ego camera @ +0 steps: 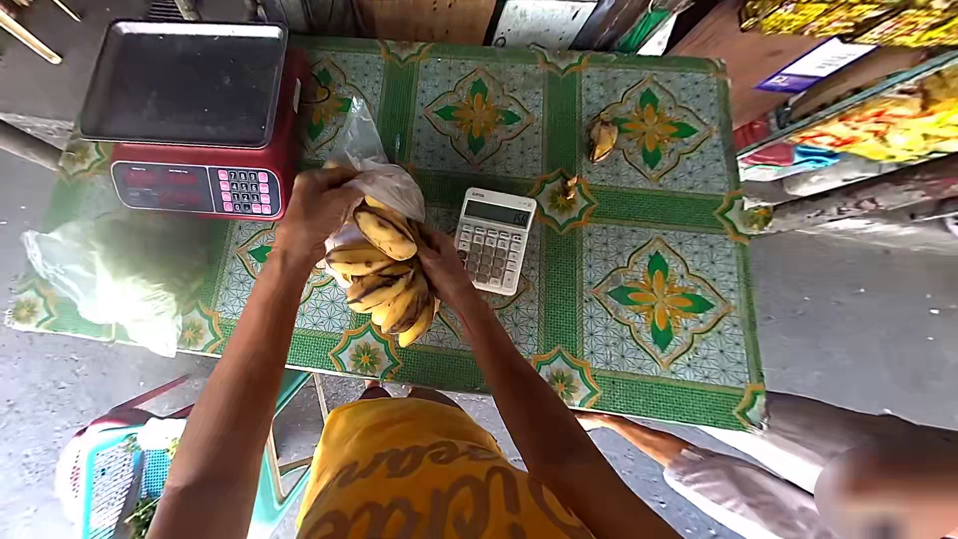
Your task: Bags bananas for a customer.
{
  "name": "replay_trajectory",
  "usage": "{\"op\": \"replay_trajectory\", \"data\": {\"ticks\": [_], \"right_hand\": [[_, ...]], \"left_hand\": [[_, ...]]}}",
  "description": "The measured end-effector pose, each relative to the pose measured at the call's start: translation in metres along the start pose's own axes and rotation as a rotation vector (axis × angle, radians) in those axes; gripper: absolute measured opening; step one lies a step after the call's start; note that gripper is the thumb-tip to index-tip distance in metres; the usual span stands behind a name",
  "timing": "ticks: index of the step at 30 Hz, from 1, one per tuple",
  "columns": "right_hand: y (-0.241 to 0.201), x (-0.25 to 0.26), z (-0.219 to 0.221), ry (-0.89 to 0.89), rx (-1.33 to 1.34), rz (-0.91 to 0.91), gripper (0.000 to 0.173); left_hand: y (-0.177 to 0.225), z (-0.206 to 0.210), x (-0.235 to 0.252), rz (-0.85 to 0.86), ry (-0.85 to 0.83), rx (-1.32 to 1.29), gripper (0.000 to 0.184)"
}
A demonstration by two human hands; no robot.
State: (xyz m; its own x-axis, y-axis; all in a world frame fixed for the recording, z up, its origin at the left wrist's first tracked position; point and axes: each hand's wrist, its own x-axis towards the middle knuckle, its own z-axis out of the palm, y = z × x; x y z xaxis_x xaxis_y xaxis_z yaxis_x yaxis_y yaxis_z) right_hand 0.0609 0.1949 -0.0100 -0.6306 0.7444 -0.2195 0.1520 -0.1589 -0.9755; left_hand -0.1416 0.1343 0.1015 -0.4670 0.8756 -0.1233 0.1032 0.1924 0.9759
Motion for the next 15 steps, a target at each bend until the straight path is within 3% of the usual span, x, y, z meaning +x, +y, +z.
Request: {"op": "replay_trajectory", "data": {"ticks": [3,5,8,11,13,15], "right_hand": [[-0.003,-0.001,0.001,-0.001,0.025,0.032,0.035],[-0.003,-0.005,0.004,0.033,0.036,0.048,0.036],[-0.004,-0.007,0.015,0.12,-0.041,0.091,0.043],[-0.011,-0.012,0.024,0.162,-0.109,0.148,0.046],[-0.014,-0.014,0.022,0.157,-0.099,0.167,0.047],[-0.02,-0.012,0.021,0.168,-0.104,0.144,0.048]], "left_hand": [[-0.001,-0.007,-0.023,-0.076,0.02,-0.038,0.01],[0.001,0.003,-0.034,0.072,0.11,0.272,0.012],[0.002,0.027,-0.029,0.346,0.372,0.79,0.022],[-0.023,0.035,-0.006,0.66,0.552,1.112,0.02],[-0.031,0.035,0.003,0.711,0.499,1.2,0.021],[-0.015,0.038,0.002,0.575,0.342,1.213,0.021]]}}
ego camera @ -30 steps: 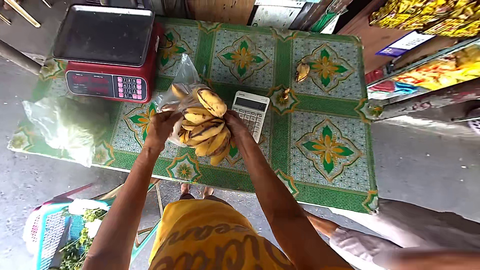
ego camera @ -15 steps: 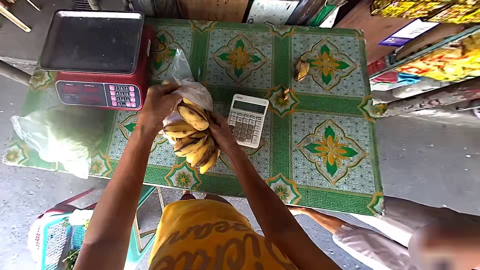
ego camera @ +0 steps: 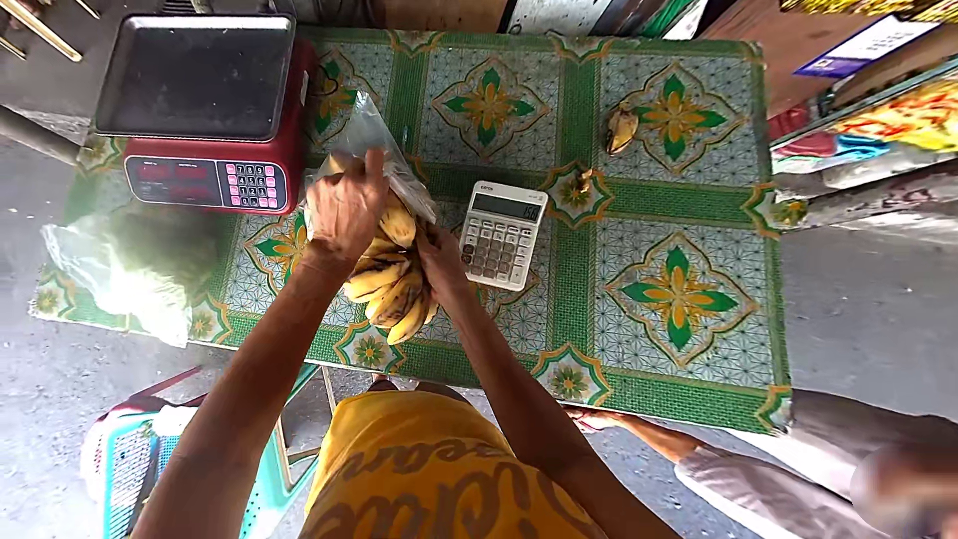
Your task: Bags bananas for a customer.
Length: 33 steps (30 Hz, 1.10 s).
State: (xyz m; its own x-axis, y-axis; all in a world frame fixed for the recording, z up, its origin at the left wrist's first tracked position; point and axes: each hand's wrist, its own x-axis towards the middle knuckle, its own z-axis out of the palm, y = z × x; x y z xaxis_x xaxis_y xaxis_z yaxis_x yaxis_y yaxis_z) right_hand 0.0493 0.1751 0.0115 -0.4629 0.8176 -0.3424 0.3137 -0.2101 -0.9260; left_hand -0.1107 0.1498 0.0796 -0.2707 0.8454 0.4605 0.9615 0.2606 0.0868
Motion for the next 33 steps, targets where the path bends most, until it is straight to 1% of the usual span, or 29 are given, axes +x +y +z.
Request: {"op": "replay_trajectory", "data": {"ticks": [1,2,3,4,5,6,7,9,11,13,15,16,17,18,19,21,23,25,26,27,28,30,31,33], "right_hand": [[-0.006,0.002,0.001,0.016,-0.012,-0.022,0.047],[-0.009,0.005,0.002,0.037,-0.023,-0.06,0.045],[-0.01,0.007,0.003,0.051,-0.014,-0.103,0.039],[-0.008,0.008,0.003,0.053,0.015,-0.144,0.03],[-0.003,0.008,0.001,0.041,0.055,-0.181,0.026],[0.001,0.007,-0.001,0.022,0.1,-0.183,0.028],[0.004,0.008,-0.003,0.014,0.152,-0.176,0.029],[0.002,0.012,-0.008,-0.02,0.286,-0.138,0.031],[0.003,0.013,-0.012,-0.035,0.361,-0.068,0.024],[0.001,0.011,-0.011,-0.042,0.374,-0.032,0.019],[-0.007,0.014,-0.007,-0.053,0.372,-0.055,0.016],[-0.01,0.015,-0.005,-0.051,0.372,-0.065,0.016],[-0.012,0.015,-0.003,-0.045,0.366,-0.062,0.017],[-0.013,0.015,-0.002,-0.04,0.358,-0.045,0.019],[-0.014,0.017,-0.001,-0.036,0.352,-0.022,0.022],[-0.01,0.023,0.002,-0.028,0.379,0.005,0.028],[-0.005,0.022,0.004,-0.021,0.391,0.01,0.028],[-0.004,0.023,0.001,-0.007,0.41,-0.011,0.03],[-0.003,0.024,-0.002,0.005,0.437,-0.004,0.03],[-0.002,0.022,-0.005,0.011,0.467,0.02,0.029],[-0.001,0.023,-0.006,0.018,0.492,0.04,0.028],[-0.001,0.03,-0.003,0.018,0.529,0.016,0.021],[-0.002,0.032,-0.002,0.002,0.528,0.004,0.02],[-0.006,0.032,0.0,-0.019,0.503,0.014,0.023]], "left_hand": [[0.01,-0.009,0.005,-0.025,-0.094,-0.044,0.02],[0.024,-0.015,0.008,-0.032,-0.151,-0.086,0.02],[0.039,-0.017,0.007,0.005,-0.157,-0.12,0.021],[0.053,-0.013,0.002,0.073,-0.128,-0.143,0.02],[0.063,-0.006,-0.005,0.153,-0.082,-0.161,0.018],[0.067,-0.001,-0.013,0.222,-0.053,-0.181,0.017],[0.064,-0.003,-0.023,0.273,-0.058,-0.214,0.018],[0.046,-0.018,-0.047,0.346,-0.07,-0.289,0.023],[0.019,-0.028,-0.073,0.358,-0.019,-0.312,0.025],[-0.007,-0.028,-0.094,0.285,0.044,-0.249,0.026],[-0.023,-0.024,-0.098,0.106,0.107,-0.114,0.022],[-0.029,-0.024,-0.094,-0.001,0.123,-0.071,0.023],[-0.031,-0.027,-0.09,-0.097,0.139,-0.084,0.025],[-0.028,-0.031,-0.085,-0.162,0.153,-0.172,0.028],[-0.021,-0.034,-0.077,-0.186,0.169,-0.297,0.029],[0.013,-0.031,-0.065,-0.16,0.163,-0.566,0.025],[0.044,-0.021,-0.064,-0.035,0.142,-0.685,0.021],[0.044,-0.012,-0.073,0.135,0.077,-0.725,0.023],[0.036,-0.01,-0.083,0.208,0.05,-0.713,0.026],[0.024,-0.009,-0.097,0.245,0.025,-0.682,0.028],[0.009,-0.008,-0.111,0.244,0.016,-0.64,0.028],[-0.019,-0.006,-0.127,0.157,0.054,-0.617,0.024],[-0.027,-0.006,-0.128,0.095,0.068,-0.638,0.022],[-0.026,-0.009,-0.121,-0.069,0.128,-0.717,0.023]]}}
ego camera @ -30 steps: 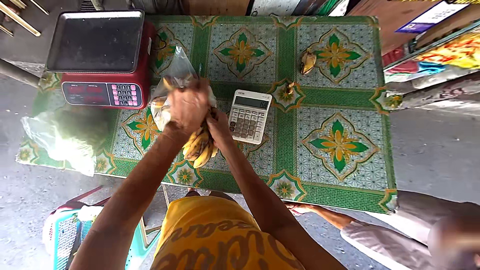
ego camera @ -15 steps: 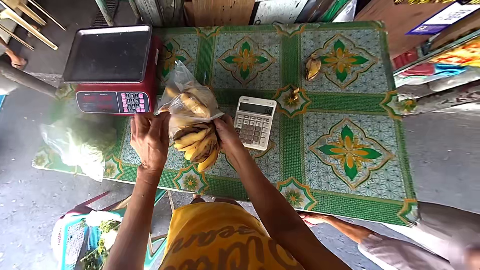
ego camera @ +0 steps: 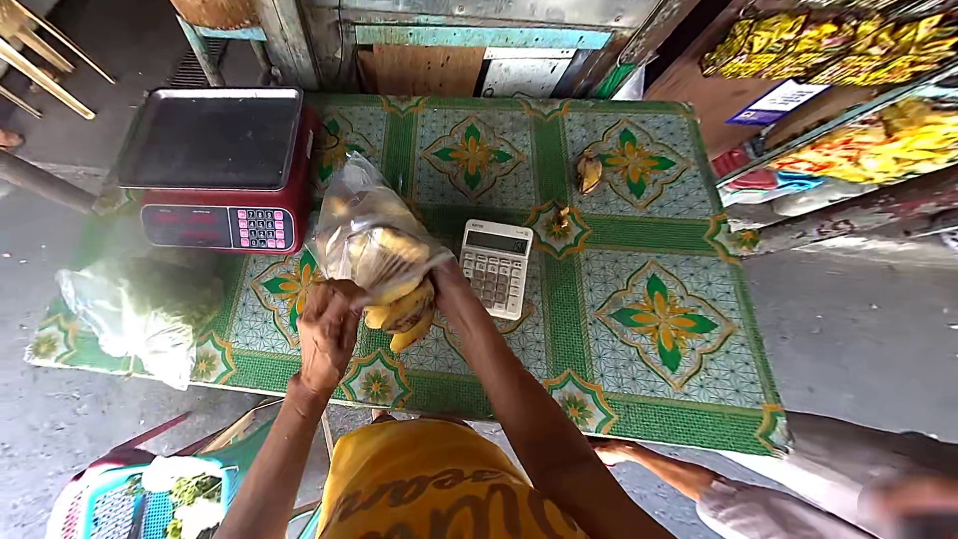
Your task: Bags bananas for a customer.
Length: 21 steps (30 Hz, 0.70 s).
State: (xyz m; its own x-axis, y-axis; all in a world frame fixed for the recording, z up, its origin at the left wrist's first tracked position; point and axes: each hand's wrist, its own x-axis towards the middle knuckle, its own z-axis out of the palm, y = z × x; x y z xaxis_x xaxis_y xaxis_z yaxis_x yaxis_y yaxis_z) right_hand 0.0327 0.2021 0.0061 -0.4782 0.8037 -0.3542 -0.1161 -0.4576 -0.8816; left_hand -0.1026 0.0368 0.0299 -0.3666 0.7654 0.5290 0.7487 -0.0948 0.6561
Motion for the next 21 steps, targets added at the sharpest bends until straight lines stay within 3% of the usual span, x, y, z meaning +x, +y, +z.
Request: {"op": "replay_trajectory", "data": {"ticks": [3,6,8,10,11,13,15,18,20,21], "right_hand": [[-0.007,-0.001,0.004,0.019,-0.046,0.022,0.029],[-0.007,0.001,0.004,0.044,-0.041,0.018,0.026],[-0.007,0.0,0.002,0.049,-0.039,0.018,0.027],[-0.008,-0.002,0.001,0.025,-0.053,0.017,0.028],[-0.009,-0.004,0.002,0.013,-0.062,0.018,0.027],[-0.012,0.002,0.009,0.036,-0.016,0.024,0.022],[-0.015,0.018,0.017,0.107,0.097,0.048,0.015],[-0.013,0.024,0.019,0.176,0.136,0.055,0.016],[-0.008,0.024,0.018,0.163,0.168,0.048,0.017],[-0.008,0.022,0.02,0.167,0.175,0.048,0.016]], "left_hand": [[0.01,0.008,0.022,-0.293,0.055,-0.294,0.026],[0.001,-0.001,0.027,-0.302,-0.104,-0.483,0.01],[-0.014,-0.013,0.017,-0.296,-0.223,-0.308,0.032],[-0.03,-0.015,0.003,-0.341,-0.211,-0.067,0.046],[-0.038,-0.012,-0.004,-0.368,-0.184,0.034,0.049],[-0.052,0.003,-0.02,-0.478,-0.049,0.059,0.034],[-0.062,0.022,-0.033,-0.663,0.164,-0.214,0.02],[-0.048,0.042,-0.025,-0.917,0.509,-1.04,0.021],[-0.036,0.04,-0.01,-0.966,0.513,-1.285,0.029],[-0.031,0.037,-0.002,-0.978,0.472,-1.265,0.033]]}}
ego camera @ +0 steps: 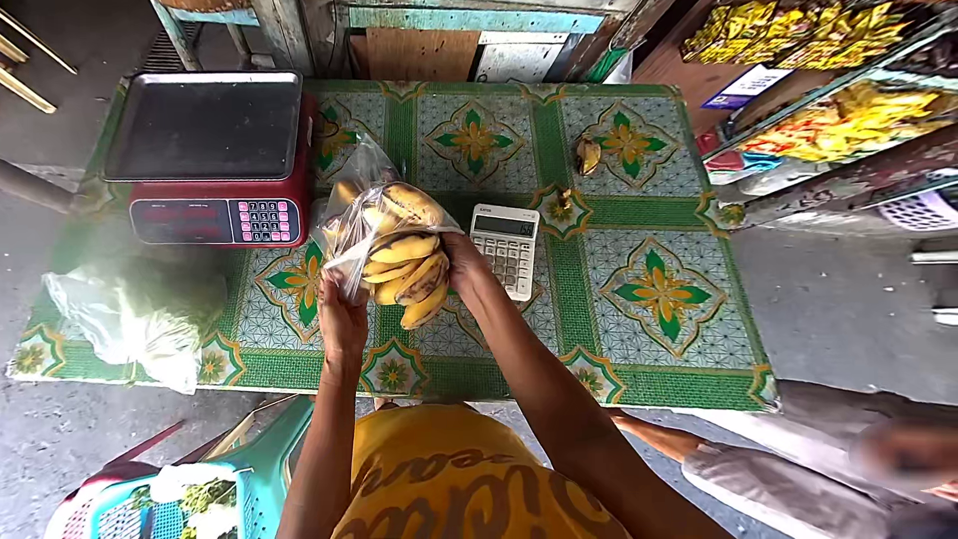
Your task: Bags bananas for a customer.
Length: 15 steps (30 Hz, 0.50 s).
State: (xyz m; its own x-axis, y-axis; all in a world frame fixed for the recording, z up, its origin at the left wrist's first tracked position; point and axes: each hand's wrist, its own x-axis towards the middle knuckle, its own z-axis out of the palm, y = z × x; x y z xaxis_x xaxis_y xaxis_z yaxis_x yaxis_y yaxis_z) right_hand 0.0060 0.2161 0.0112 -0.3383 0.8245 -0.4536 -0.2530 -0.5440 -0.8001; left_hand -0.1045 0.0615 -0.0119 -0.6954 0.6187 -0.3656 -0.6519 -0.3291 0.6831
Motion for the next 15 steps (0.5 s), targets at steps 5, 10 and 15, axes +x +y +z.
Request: {"op": "replay_trajectory", "data": {"ticks": [5,10,15], "right_hand": [[-0.009,-0.019,0.001,0.004,0.058,0.023,0.014],[-0.04,-0.064,-0.001,0.004,0.028,0.218,0.017],[-0.089,-0.097,0.008,0.051,-0.072,0.379,0.019]], "left_hand": [[0.038,0.019,-0.046,0.165,-0.421,0.571,0.02],[0.094,0.06,-0.085,0.341,-0.565,1.03,0.03],[0.15,0.103,-0.089,-0.01,-0.594,0.726,0.029]]}}
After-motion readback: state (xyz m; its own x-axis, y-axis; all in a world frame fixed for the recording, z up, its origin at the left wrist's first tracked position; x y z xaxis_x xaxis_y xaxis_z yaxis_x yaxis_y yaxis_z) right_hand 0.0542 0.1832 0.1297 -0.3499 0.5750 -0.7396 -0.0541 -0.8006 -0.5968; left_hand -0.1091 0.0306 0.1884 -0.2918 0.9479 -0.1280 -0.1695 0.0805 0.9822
